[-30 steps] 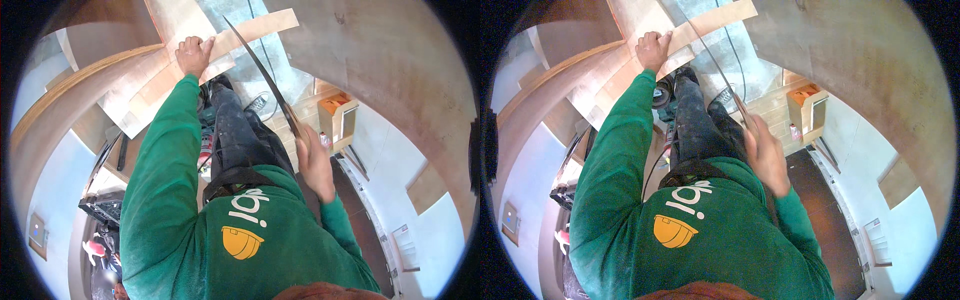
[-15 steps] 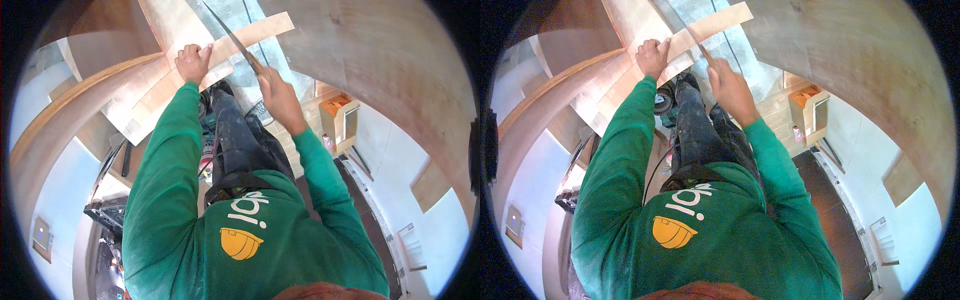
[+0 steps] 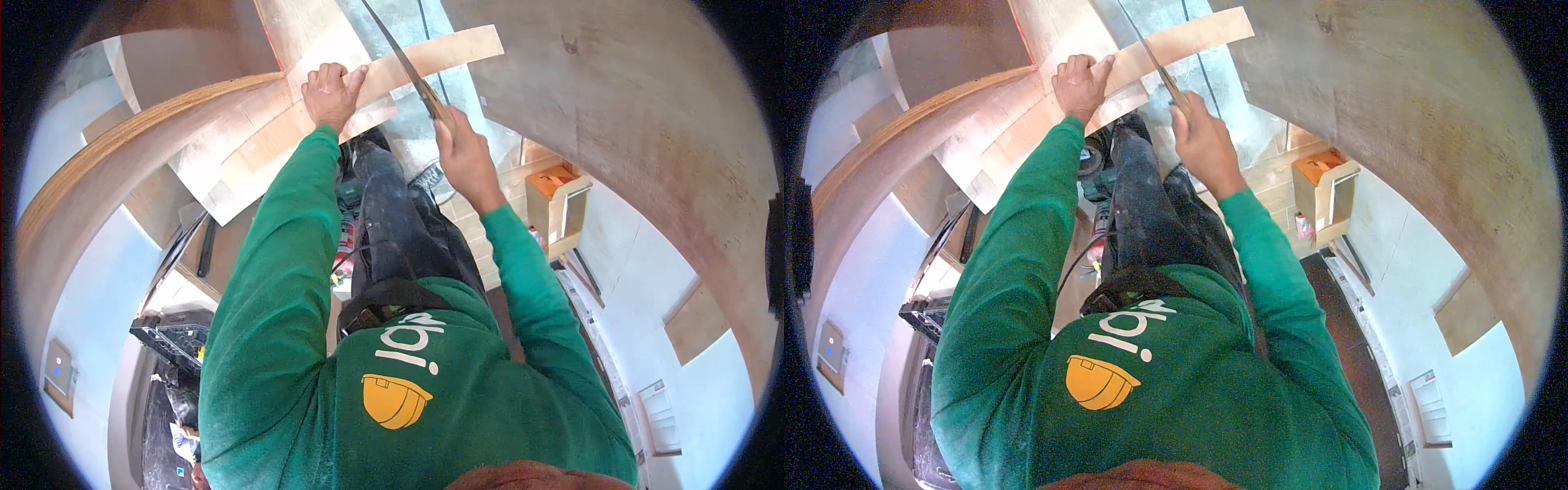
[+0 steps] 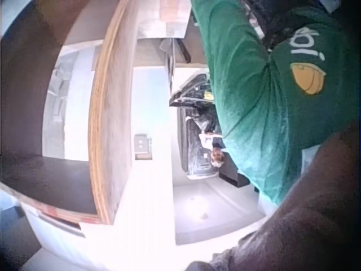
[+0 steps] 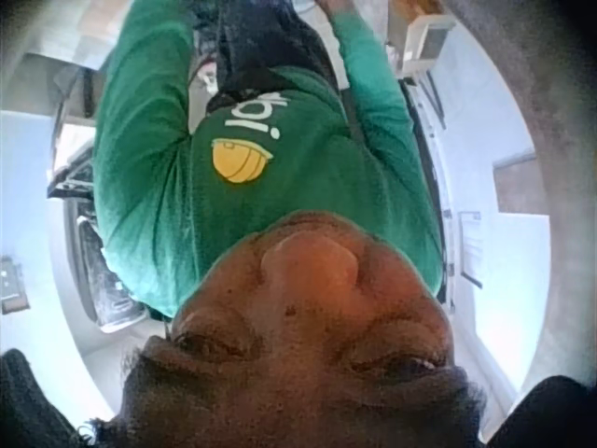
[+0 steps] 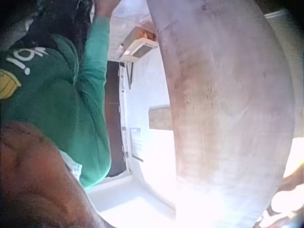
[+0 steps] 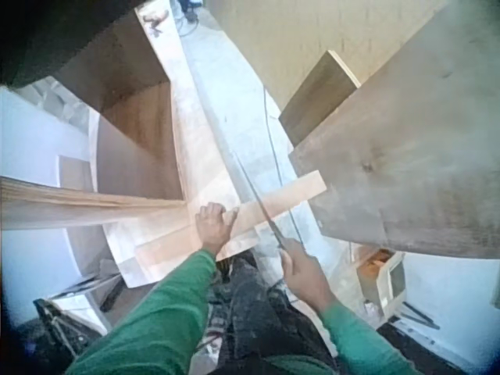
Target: The person marks a line on a wooden board with a pencil and a square, then uses a hand saw to cut the board while bracing it against a wooden cabinet structure.
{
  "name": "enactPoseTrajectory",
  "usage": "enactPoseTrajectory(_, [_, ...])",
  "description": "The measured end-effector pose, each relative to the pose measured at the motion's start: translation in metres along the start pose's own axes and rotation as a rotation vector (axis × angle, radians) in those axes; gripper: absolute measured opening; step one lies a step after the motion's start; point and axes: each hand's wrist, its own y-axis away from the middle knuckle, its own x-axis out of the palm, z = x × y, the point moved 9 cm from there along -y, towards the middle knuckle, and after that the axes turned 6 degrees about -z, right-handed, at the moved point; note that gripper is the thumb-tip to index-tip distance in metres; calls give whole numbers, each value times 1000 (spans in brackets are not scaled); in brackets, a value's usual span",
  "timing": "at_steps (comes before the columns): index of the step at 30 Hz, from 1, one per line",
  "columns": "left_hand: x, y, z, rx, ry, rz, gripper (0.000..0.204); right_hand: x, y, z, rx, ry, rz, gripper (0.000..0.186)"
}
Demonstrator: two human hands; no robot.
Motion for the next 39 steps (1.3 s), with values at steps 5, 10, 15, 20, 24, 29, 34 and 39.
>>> enactPoseTrajectory(5, [6, 8, 9, -34, 2, 7, 44, -8, 14, 6, 34, 68, -8, 30])
enactPoseTrajectory(10, [3, 13, 14, -61, 0, 7, 45, -95, 136, 22, -2, 180, 24, 41])
enactPoseTrajectory(15, [-1, 3, 10, -54, -2, 18, 45, -102, 147, 22, 196, 168, 120, 39])
enactPoseTrajectory(20, [-2, 2, 3, -36, 14, 34, 44, -5, 18, 0, 2, 47, -4, 30])
enactPoseTrajectory(24, [0, 11, 1, -26, 8, 31, 44, -3, 6, 1, -29, 58, -16, 35])
enactPoseTrajectory(29, [5, 10, 16, -67, 3, 21, 46, -83, 124, 8, 23, 156, 60, 44])
enactPoseTrajectory(34, [-2, 11, 11, -44, -7, 24, 45, -110, 154, 31, 54, 219, 110, 44])
enactPoseTrajectory(39, [-2, 4, 1, -29, 3, 18, 46, -14, 19, -7, -1, 28, 24, 30])
